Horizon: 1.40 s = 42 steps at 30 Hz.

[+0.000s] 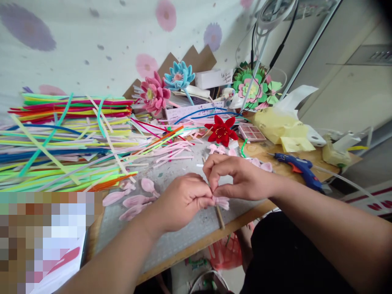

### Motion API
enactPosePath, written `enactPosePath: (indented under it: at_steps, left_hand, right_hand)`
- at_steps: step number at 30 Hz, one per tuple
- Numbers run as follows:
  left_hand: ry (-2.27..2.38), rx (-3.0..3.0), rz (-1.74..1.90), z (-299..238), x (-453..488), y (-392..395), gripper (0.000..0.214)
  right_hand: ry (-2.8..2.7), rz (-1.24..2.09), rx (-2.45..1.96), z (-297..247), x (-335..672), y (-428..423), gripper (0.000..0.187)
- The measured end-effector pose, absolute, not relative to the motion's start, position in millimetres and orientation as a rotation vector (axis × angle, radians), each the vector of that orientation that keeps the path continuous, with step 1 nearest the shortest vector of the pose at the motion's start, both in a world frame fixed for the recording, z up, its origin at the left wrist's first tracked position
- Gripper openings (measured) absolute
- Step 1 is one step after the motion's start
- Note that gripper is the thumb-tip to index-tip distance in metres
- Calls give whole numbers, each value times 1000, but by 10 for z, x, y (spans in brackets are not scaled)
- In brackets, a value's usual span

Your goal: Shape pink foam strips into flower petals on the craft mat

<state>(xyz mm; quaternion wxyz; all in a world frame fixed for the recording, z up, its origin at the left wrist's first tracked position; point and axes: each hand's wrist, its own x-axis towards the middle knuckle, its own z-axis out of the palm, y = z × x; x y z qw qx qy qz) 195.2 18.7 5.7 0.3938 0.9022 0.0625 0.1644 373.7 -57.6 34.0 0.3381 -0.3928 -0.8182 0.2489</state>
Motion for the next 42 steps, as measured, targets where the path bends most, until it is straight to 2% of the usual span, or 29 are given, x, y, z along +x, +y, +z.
enactPosePath:
  at_steps: [4, 7, 15, 20, 23, 27, 32, 42]
  left_hand:
    - [257, 1835, 540, 48, 1929, 97, 19]
    - [386, 1583, 732, -34, 1968, 24, 18]
    - [753, 1676, 1094, -88, 2004, -19, 21]
    - [808, 1773, 1144, -64, 1969, 65, 19]
    - [771, 1662, 1190, -81, 1974, 139, 18]
    - [718, 1478, 1186, -84, 1994, 197, 18]
    - [669, 1324, 988, -66, 2024, 177, 16]
    - [550, 1183, 624, -38, 2044, 129, 16]
  right_hand:
    - [-1676, 934, -872, 174, 3676, -538, 15]
    - [-1339, 975, -822, 19, 3531, -498, 19]
    - [-1109, 513, -1005, -127, 3163, -405, 14]
    - [-1174, 335, -1137, -145, 3106, -335, 11]
    - [-1364, 275, -1156, -95, 3161, -333, 2]
    - [-1582, 86, -1161, 16, 3340, -379, 11]
    - [-1982, -307, -1048, 146, 3585, -404, 24]
    - [-2303, -478, -975, 259, 3740, -467, 17]
